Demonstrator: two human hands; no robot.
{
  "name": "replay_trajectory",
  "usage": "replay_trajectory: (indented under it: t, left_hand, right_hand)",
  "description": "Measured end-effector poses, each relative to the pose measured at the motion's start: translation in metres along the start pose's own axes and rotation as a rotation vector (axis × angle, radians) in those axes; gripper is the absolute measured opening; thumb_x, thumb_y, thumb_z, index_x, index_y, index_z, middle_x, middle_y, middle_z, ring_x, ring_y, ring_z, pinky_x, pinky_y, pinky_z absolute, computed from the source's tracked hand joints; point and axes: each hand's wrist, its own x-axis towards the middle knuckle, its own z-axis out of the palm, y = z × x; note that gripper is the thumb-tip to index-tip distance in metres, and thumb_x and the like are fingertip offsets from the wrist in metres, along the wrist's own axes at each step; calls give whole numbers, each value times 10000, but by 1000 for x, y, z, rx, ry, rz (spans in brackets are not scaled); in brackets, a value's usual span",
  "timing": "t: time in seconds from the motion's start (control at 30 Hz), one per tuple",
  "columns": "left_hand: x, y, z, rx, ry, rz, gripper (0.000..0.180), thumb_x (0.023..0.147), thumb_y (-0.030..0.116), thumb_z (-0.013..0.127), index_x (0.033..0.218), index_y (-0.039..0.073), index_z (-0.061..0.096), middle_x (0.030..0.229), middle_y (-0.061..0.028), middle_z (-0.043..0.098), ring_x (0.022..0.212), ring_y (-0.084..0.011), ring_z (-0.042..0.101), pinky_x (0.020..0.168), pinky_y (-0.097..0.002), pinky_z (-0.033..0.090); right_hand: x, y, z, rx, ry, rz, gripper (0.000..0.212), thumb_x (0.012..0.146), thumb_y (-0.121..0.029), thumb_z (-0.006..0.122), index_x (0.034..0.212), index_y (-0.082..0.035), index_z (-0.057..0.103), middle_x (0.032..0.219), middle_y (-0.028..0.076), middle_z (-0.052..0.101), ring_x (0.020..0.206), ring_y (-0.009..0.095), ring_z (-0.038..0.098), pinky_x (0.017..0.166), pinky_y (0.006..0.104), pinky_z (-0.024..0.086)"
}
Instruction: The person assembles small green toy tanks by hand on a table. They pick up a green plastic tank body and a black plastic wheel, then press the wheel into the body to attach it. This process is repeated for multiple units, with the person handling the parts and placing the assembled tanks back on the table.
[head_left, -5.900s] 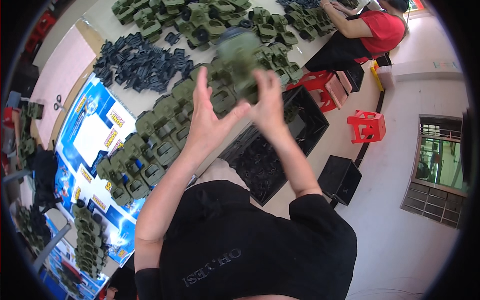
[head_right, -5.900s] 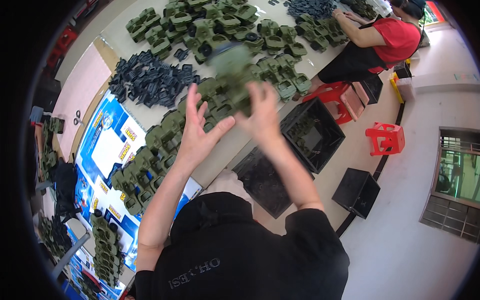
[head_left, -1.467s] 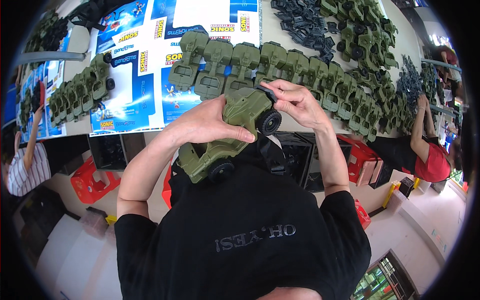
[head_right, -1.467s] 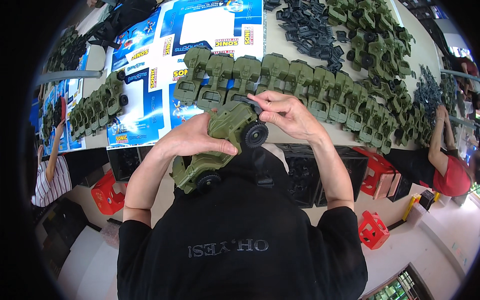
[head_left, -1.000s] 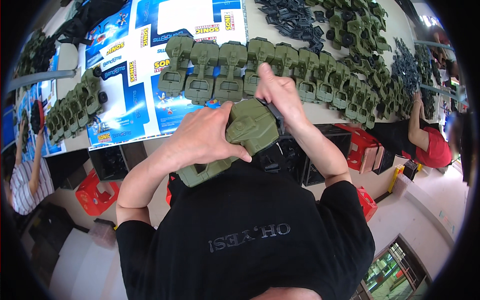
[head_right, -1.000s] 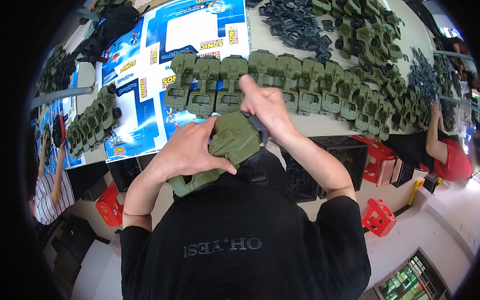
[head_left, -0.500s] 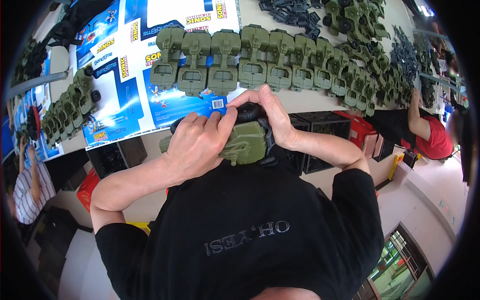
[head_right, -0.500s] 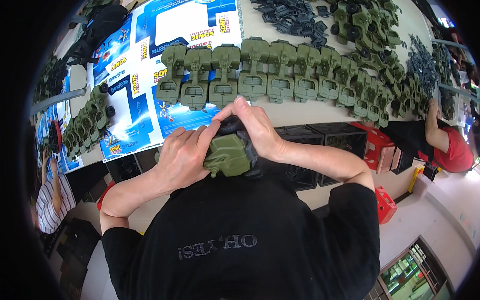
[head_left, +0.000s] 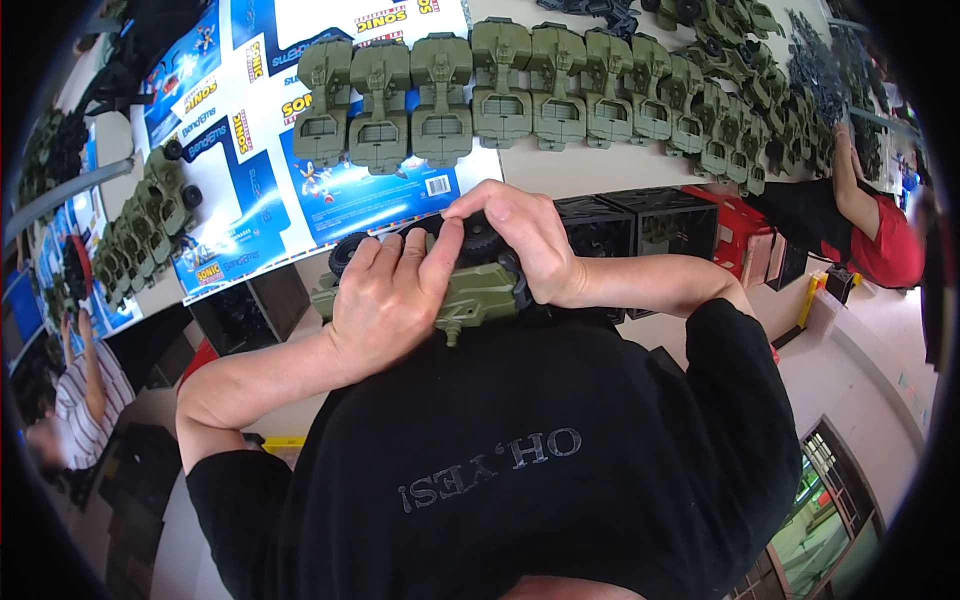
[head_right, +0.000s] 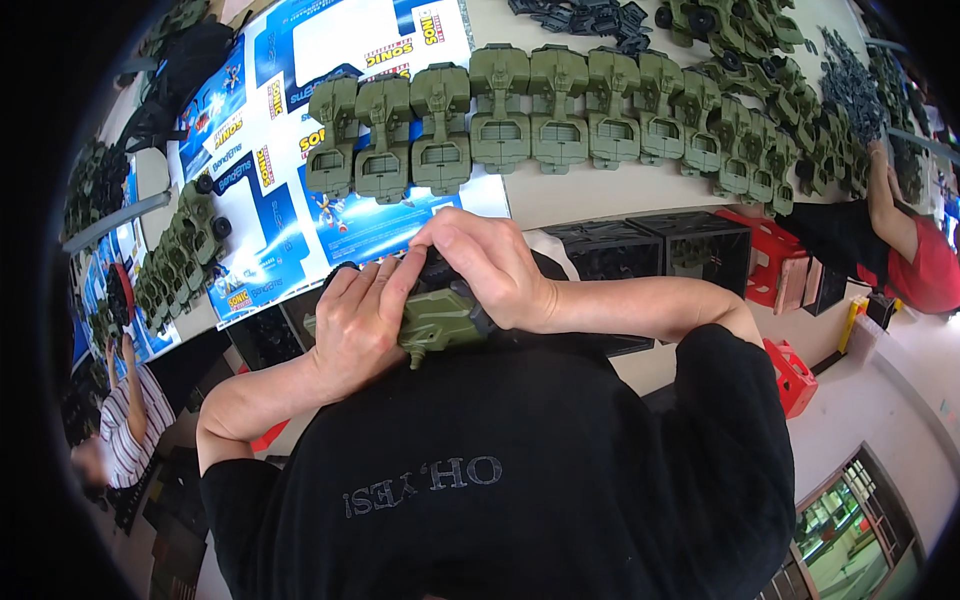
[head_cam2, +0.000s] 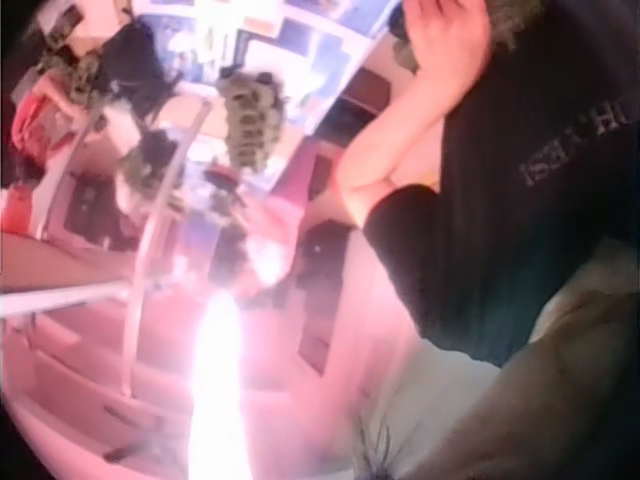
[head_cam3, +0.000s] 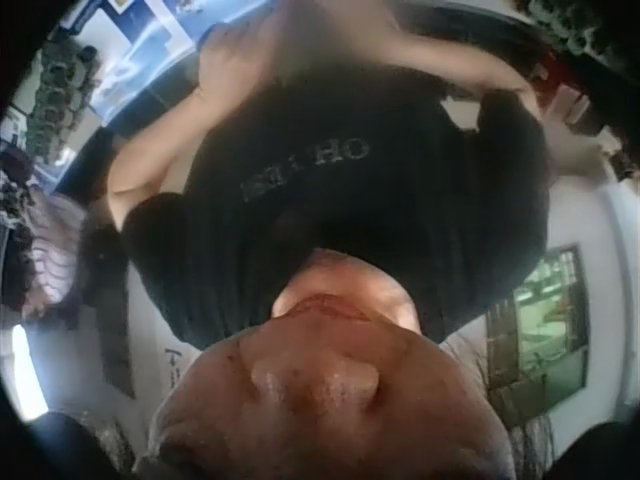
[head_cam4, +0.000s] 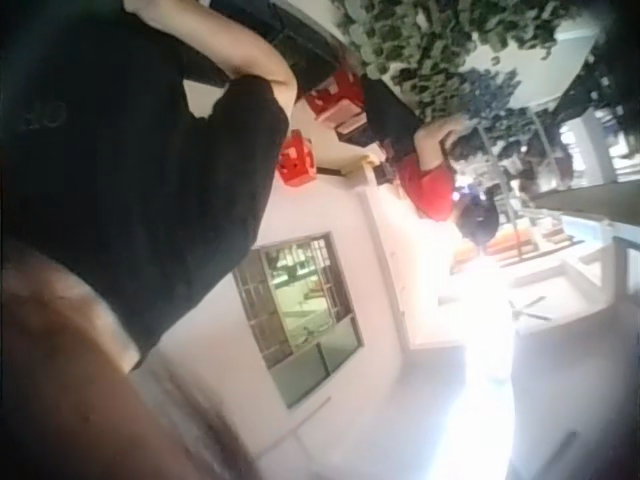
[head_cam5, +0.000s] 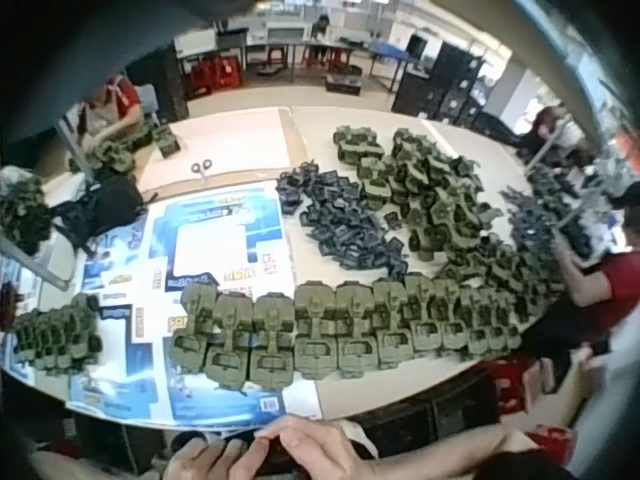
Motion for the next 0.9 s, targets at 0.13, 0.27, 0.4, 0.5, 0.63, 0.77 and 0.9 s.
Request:
replay_trajectory:
  t: [0.13,0.27,0.4,0.5,0.63,0.77,0.9]
  left_hand:
    - [12,-18,-6,-208,-92,-88,795,503,66,710,1241,-49,438,898,-182,623,787,-289,620,695,-347,437]
    - [42,-35,4,-209,140,-94,649,574,68,744,1170,-53,517,1001,-182,629,887,-323,621,764,-391,442]
    - [67,-29,4,-247,210,-57,689,574,101,773,1186,-58,499,936,-187,630,805,-333,614,724,-410,429]
    - [96,-20,12,-352,195,-231,857,543,168,815,1286,0,422,939,-175,613,828,-341,586,764,-411,440]
    - [130,-22,33,-485,128,-328,1117,498,124,860,1411,55,220,1064,-189,555,935,-352,553,832,-410,442]
    - [152,-42,52,-1123,224,-522,1001,607,20,816,1396,61,202,1203,-137,501,1099,-247,521,953,-349,421]
    - [183,-27,79,-1483,325,-651,846,710,-9,754,1371,83,233,1226,-109,472,1101,-214,505,957,-345,414]
  right_hand:
    - [21,-8,-4,14,55,82,293,963,-182,377,955,9,598,899,95,618,842,168,570,788,277,439]
    - [50,-14,-18,-154,193,-73,209,909,-205,503,872,-21,596,756,85,598,711,173,574,668,310,455]
    - [50,-45,-45,-348,174,-78,363,942,-313,437,819,-11,595,781,155,614,742,329,597,665,375,458]
    - [61,-64,-76,-484,209,-42,413,945,-372,433,836,-14,606,832,162,623,785,348,601,684,411,456]
    - [56,-58,-104,-576,630,-184,361,930,-359,480,945,-27,621,929,145,632,849,333,613,739,403,469]
    - [20,-49,-130,-486,723,-193,410,831,-301,649,1128,-28,579,1080,163,601,1003,317,589,847,380,467]
    - [-14,-12,-103,-737,577,-45,738,725,-317,737,1325,-54,397,1280,224,429,1160,369,458,948,416,411]
